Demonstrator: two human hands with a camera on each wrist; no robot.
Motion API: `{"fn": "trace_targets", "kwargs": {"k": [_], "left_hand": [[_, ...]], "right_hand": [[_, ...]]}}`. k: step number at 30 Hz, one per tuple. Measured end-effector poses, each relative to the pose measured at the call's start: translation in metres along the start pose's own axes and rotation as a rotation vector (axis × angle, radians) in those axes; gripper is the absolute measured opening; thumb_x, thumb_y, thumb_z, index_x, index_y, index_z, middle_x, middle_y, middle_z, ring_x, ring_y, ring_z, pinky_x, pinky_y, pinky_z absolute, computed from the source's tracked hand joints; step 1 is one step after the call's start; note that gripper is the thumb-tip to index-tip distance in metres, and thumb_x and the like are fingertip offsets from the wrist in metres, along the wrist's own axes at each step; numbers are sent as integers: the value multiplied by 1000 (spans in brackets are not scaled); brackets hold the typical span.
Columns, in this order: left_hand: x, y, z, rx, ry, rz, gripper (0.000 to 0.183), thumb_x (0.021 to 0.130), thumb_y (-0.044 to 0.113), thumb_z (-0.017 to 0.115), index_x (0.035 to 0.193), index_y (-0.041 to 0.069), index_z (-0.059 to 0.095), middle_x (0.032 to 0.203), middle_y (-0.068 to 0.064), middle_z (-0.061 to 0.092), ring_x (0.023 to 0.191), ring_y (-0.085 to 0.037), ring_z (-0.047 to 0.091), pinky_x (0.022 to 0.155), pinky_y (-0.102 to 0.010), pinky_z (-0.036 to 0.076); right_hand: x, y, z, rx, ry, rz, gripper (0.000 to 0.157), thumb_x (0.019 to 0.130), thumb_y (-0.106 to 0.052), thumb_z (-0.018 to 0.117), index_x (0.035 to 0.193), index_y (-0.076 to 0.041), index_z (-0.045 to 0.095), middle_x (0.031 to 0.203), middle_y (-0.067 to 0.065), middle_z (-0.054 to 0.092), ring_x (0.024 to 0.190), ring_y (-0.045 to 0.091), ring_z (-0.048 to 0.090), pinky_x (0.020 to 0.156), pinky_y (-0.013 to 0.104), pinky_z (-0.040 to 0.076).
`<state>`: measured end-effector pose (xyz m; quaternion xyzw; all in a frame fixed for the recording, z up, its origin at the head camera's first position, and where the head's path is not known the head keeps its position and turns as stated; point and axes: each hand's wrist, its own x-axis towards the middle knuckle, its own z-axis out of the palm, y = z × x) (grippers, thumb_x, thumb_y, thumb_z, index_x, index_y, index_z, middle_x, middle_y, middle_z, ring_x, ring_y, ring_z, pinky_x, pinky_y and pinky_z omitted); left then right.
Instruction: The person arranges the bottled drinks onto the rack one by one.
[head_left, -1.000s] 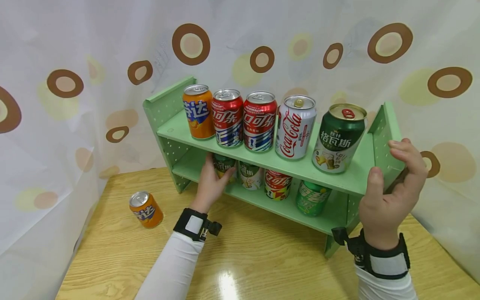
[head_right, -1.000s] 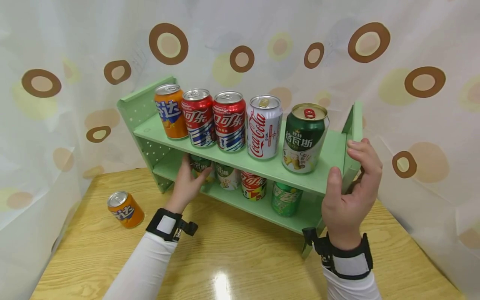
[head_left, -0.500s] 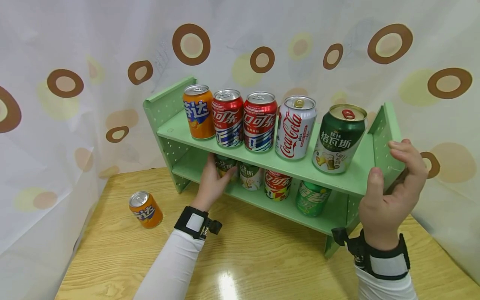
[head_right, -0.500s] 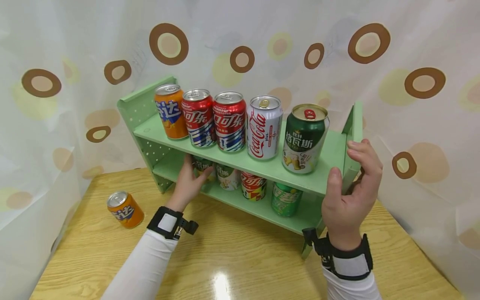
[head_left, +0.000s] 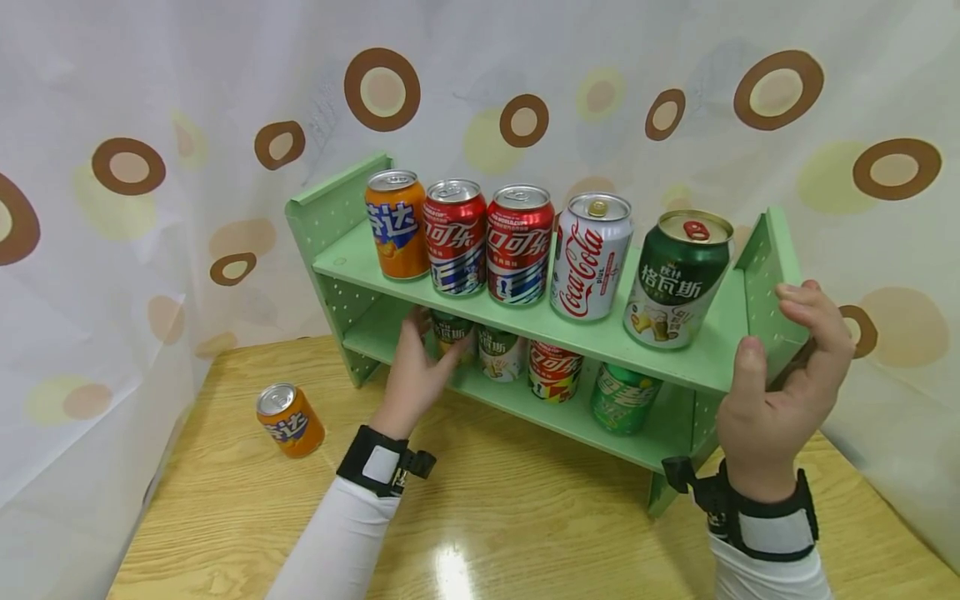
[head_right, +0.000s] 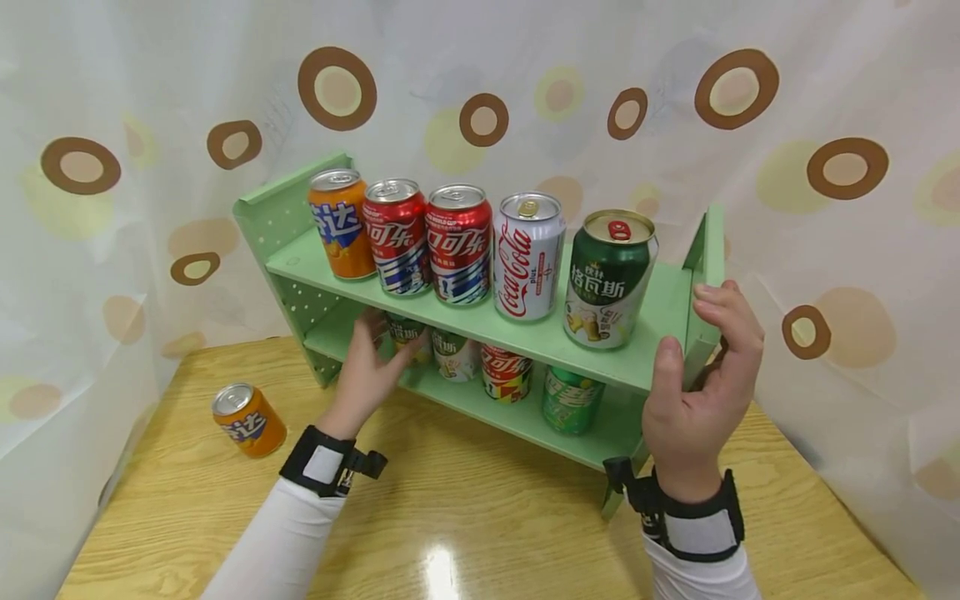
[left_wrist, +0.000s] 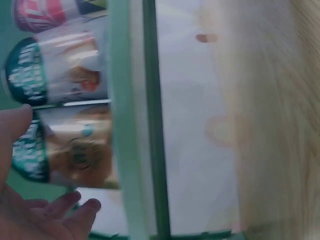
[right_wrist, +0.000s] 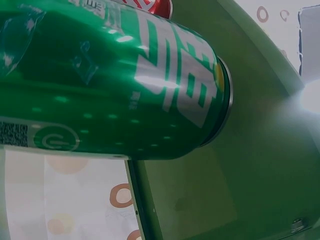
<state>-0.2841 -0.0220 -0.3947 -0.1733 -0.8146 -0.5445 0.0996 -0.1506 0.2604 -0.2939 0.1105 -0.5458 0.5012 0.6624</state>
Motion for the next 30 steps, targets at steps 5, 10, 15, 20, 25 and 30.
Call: {"fn": "trace_targets", "kwargs": {"k": [5,10,15,20,25,30], "left_hand": [[-13,6,-18,64,53,-6,83,99,24,70,159,-2,19,155,-23,41,144,-40,41,120,-53,36],[-25,9,-42,82,109,-12,77,100,21,69,158,-2,24,153,-21,44,140,-39,46,117,-52,39],[-36,9,-66,82,133,-13,65,101,20,67,154,1,34,150,-20,47,134,-38,51,110,-53,45],[-46,7,-92,177,181,-19,45,102,20,67,140,0,53,138,-19,56,128,-36,54,105,-51,45],[-56,3,-112,261,288,6,39,99,16,71,130,-4,60,129,-22,60,123,-39,55,101,-52,45],[-66,-6,-125,313,376,-21,50,94,15,75,134,-8,55,135,-29,52,129,-46,46,106,-58,38]], "right_hand": [[0,0,1,1,6,2,21,82,3,50,101,11,54,115,14,62,123,29,54,126,45,25],[0,-1,2,2,5,4,22,82,2,50,101,11,55,115,13,62,123,29,54,126,45,25],[0,-2,2,13,11,3,21,81,2,51,101,11,54,114,14,62,122,29,54,126,45,25],[0,-2,3,20,23,3,20,81,2,52,100,11,55,113,15,63,122,29,54,127,46,25],[0,-2,3,19,31,4,21,81,2,51,99,11,55,113,15,63,122,30,54,126,46,26],[0,-2,4,25,30,8,20,81,2,52,99,11,55,113,15,62,122,29,54,127,46,25]]}}
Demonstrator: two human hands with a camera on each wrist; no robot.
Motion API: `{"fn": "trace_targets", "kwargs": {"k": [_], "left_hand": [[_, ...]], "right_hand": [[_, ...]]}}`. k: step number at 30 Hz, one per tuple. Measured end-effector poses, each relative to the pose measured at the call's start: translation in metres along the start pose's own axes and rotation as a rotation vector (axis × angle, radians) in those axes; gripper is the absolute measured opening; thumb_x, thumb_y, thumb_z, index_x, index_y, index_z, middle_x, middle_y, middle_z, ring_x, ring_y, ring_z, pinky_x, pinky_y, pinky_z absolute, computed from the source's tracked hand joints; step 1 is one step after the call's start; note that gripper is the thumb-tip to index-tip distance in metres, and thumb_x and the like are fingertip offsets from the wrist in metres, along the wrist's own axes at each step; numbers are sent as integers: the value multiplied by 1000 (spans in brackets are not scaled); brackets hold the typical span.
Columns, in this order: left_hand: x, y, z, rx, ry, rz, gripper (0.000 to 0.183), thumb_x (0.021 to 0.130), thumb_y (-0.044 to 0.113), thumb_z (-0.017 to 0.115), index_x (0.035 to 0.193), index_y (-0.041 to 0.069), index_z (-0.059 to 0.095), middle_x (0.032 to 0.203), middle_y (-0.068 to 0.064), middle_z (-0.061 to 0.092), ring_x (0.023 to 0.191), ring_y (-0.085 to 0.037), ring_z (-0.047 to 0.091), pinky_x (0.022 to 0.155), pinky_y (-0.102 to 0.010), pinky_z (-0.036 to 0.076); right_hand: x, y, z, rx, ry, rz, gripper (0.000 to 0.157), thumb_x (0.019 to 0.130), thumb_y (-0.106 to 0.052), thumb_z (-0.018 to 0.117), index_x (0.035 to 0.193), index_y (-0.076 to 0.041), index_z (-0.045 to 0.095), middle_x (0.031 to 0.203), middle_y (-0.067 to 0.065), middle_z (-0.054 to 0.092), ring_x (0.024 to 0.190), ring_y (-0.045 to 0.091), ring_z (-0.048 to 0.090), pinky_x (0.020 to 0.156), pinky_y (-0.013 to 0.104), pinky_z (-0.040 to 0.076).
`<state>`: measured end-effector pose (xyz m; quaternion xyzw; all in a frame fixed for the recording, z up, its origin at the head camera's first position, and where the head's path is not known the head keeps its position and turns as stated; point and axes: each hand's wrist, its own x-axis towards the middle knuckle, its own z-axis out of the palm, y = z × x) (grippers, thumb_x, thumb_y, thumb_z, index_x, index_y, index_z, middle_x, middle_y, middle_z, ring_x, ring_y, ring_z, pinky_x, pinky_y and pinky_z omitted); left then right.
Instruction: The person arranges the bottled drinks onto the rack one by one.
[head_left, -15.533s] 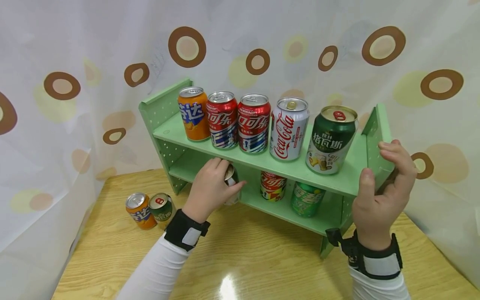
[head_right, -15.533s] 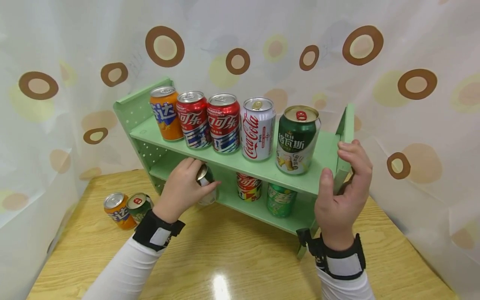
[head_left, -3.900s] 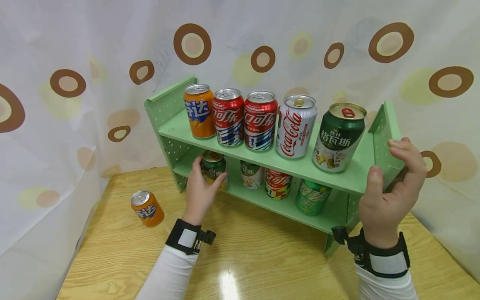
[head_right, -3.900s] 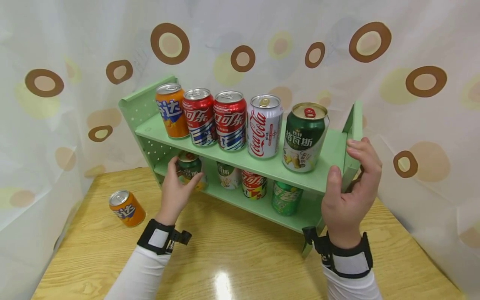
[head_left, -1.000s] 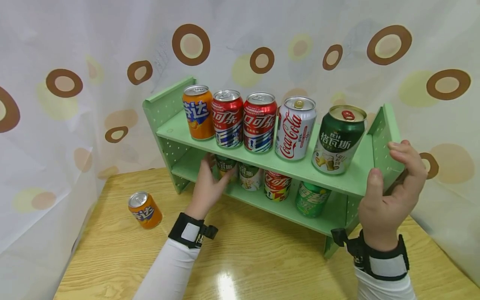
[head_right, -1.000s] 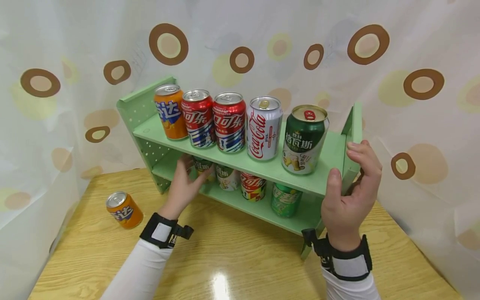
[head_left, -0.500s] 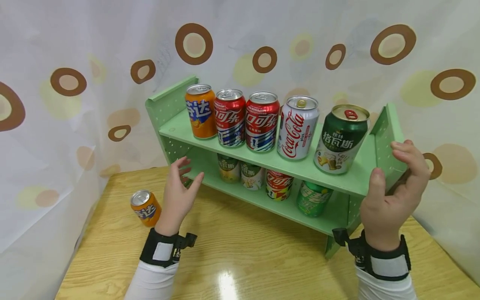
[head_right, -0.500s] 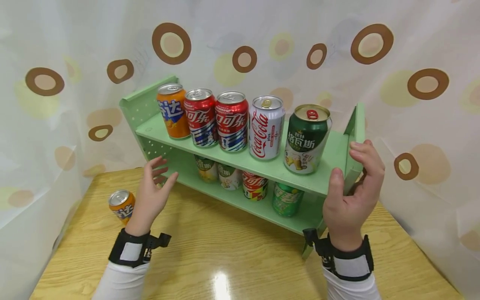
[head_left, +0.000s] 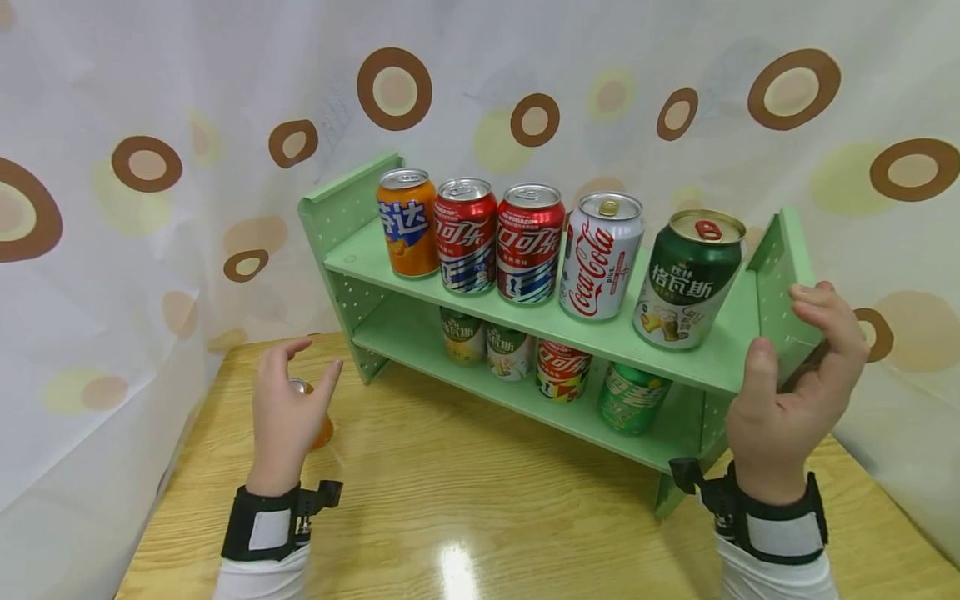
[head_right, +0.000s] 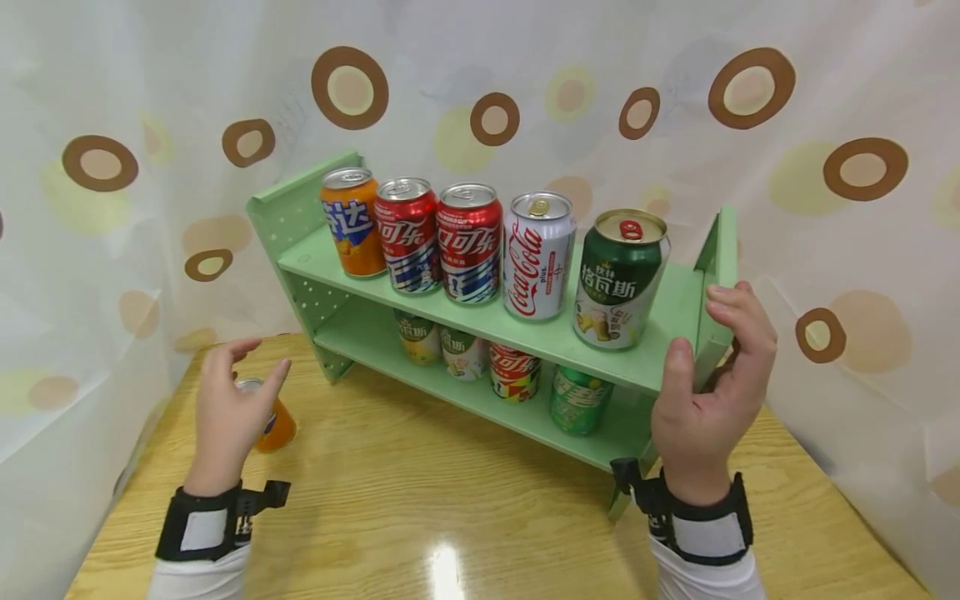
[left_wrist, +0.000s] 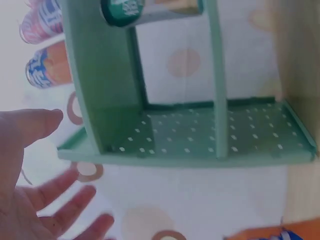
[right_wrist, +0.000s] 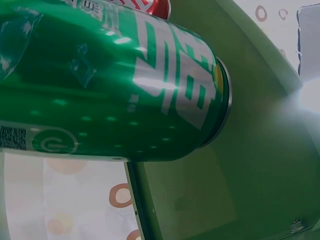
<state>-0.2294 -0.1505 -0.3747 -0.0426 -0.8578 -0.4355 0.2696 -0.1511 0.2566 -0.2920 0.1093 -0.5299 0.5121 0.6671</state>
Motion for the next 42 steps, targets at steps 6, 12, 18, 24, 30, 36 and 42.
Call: {"fn": "trace_targets", "kwargs": {"k": [6,12,18,24,30,36,42], "left_hand": [[-7,-20,-8,76,15,-119,78,89,24,81,146,-8,39,146,-33,35,134,-52,33,107,-65,32],[-13,-44,-8,110,0,-183,90,87,28,83,151,-9,31,143,-36,35,129,-51,36,102,-65,36],[-19,-63,-4,92,-50,-279,101,89,37,81,157,-6,19,152,-35,31,139,-52,34,111,-70,35],[-20,-75,-1,49,-90,-341,107,90,37,79,160,-4,10,158,-34,25,141,-55,36,111,-69,38],[-22,-86,1,18,-110,-388,108,90,35,80,160,-6,8,157,-36,24,142,-56,36,112,-68,38],[-25,-99,6,10,-122,-395,97,92,29,79,156,-9,16,151,-37,32,139,-53,40,113,-68,38],[-28,-111,10,33,-157,-426,92,94,26,75,156,-10,17,150,-38,35,137,-54,43,113,-68,38]], "right_hand": [[0,0,1,7,-7,-4,20,82,1,53,100,11,55,114,15,62,122,30,54,127,46,25],[1,0,2,4,-11,-5,20,82,1,53,100,11,55,114,14,62,122,30,54,126,46,25],[1,0,2,2,-12,-3,20,82,2,52,100,11,55,114,15,62,123,30,54,127,45,25],[1,0,2,-4,-6,-6,21,82,1,52,100,11,55,113,15,62,123,30,54,126,46,25],[1,0,2,2,-4,-6,21,81,1,52,100,11,55,113,15,62,122,31,54,126,46,25],[0,1,2,0,-3,-5,21,81,2,51,100,11,55,113,15,62,123,31,54,126,45,25],[0,0,0,-11,2,-9,21,81,1,53,100,10,55,113,15,63,122,30,54,126,46,26]]}}
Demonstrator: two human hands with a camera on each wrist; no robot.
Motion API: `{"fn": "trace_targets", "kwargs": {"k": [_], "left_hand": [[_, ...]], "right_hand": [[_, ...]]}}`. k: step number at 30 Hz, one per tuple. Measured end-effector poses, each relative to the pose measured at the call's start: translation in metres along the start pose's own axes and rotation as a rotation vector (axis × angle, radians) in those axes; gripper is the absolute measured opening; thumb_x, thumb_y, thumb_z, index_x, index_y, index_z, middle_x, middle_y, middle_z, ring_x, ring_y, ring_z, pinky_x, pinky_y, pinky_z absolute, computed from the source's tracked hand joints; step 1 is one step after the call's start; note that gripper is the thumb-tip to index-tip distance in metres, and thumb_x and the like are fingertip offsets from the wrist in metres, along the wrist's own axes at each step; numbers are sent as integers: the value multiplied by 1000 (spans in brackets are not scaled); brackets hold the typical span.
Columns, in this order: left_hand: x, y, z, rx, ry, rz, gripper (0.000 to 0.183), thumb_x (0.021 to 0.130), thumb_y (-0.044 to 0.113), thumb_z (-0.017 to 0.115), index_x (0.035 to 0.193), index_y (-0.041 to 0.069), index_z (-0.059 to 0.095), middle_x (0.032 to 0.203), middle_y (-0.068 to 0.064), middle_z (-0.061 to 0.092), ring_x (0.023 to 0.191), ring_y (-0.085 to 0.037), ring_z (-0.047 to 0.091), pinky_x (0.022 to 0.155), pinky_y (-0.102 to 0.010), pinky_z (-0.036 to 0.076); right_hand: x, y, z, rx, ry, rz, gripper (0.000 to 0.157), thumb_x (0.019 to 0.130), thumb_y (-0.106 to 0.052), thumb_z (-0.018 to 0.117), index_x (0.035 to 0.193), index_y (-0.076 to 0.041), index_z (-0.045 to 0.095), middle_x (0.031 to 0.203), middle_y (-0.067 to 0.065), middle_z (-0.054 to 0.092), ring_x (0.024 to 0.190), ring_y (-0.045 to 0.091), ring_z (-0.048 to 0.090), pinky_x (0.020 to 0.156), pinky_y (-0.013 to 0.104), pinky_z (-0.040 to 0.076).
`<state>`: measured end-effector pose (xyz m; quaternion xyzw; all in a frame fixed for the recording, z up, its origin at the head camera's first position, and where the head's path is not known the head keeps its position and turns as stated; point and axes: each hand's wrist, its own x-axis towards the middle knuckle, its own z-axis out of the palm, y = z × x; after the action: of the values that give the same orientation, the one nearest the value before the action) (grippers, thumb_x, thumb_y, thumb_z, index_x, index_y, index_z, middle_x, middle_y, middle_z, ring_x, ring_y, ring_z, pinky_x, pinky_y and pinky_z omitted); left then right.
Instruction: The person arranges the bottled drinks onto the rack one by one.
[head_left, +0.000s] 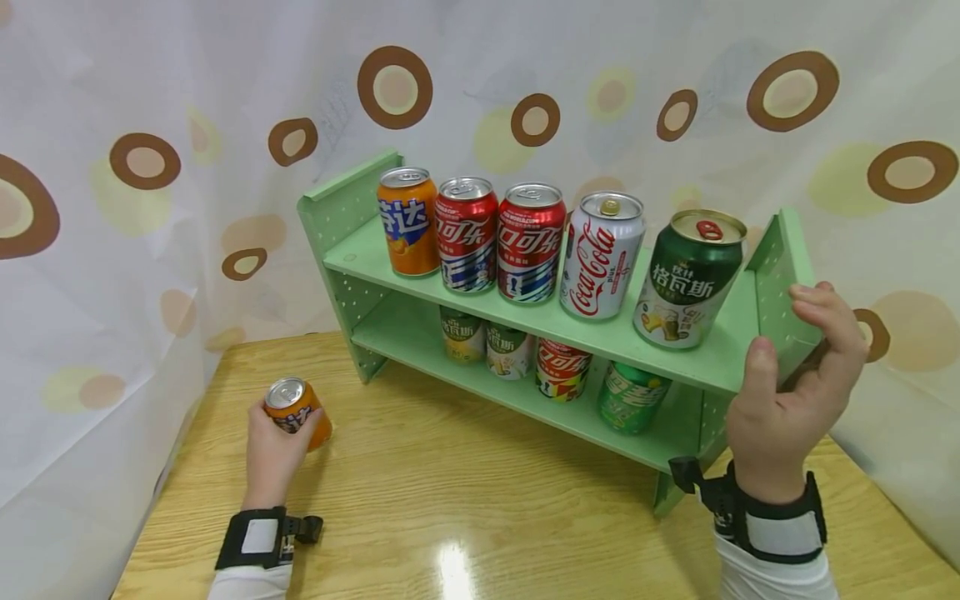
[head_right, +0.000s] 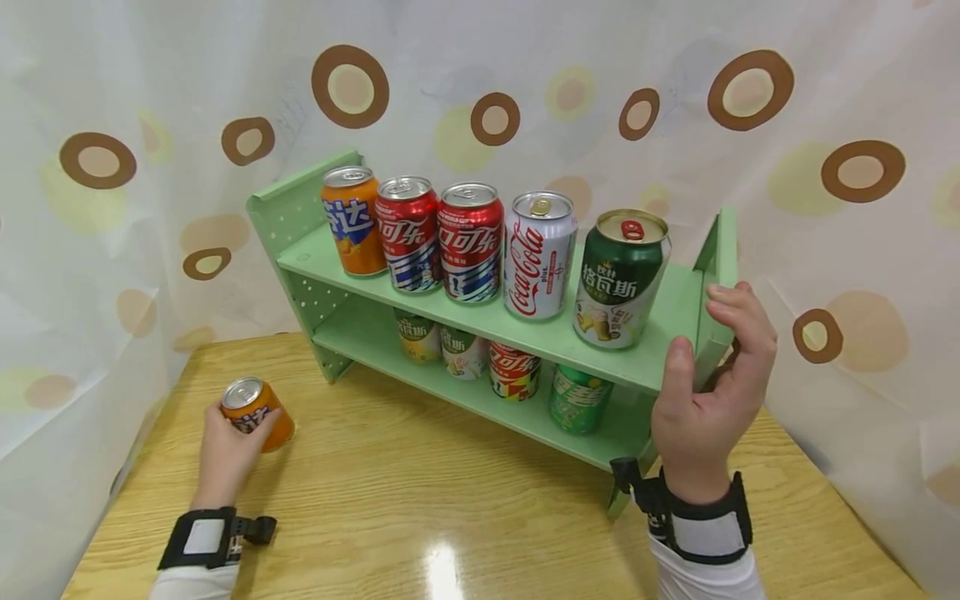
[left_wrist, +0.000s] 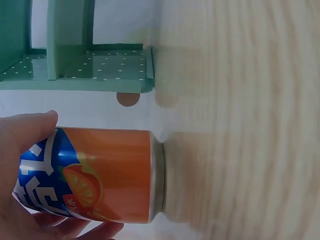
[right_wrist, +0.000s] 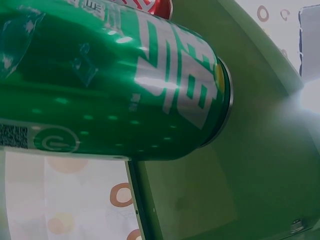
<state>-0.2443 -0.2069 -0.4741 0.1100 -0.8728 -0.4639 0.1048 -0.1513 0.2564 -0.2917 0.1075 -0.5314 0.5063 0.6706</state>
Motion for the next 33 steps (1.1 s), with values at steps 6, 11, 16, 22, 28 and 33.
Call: {"fn": "trace_targets", "kwargs": {"k": [6,11,16,22,28,33], "left_hand": [[1,-4,2,1,-12,-3,90,95,26,74,156,-9,17,150,-38,38,136,-54,45,112,-68,39],[1,-6,3,0,-10,-6,88,94,22,74,155,-9,19,150,-38,39,136,-53,45,113,-68,38],[0,-6,3,5,-4,-12,85,95,23,73,153,-10,21,148,-38,41,133,-54,47,111,-68,39],[0,-5,1,21,1,-14,82,94,26,74,150,-11,26,145,-38,44,130,-54,49,109,-68,42],[-3,-5,-2,20,-6,-13,80,94,25,74,148,-12,28,144,-38,45,130,-53,50,109,-68,42],[-5,-1,-6,50,-25,-23,82,94,26,74,150,-12,26,145,-39,44,131,-55,49,110,-68,41]], "right_hand": [[0,-1,1,9,10,1,21,81,0,54,99,11,55,113,15,63,123,31,54,126,45,26],[0,-1,1,11,10,1,21,81,0,55,99,11,55,113,15,63,122,31,54,126,45,26],[-1,0,1,13,6,-1,21,82,0,55,100,11,55,113,15,63,122,30,54,126,46,25],[0,0,0,22,3,-1,21,83,0,56,100,11,55,113,14,63,122,30,54,126,46,25],[0,0,0,10,-3,-4,20,83,1,54,100,11,55,113,14,63,122,30,54,127,46,25],[-1,1,0,7,-11,-3,20,83,1,54,101,11,55,114,14,62,123,30,54,127,46,25]]}}
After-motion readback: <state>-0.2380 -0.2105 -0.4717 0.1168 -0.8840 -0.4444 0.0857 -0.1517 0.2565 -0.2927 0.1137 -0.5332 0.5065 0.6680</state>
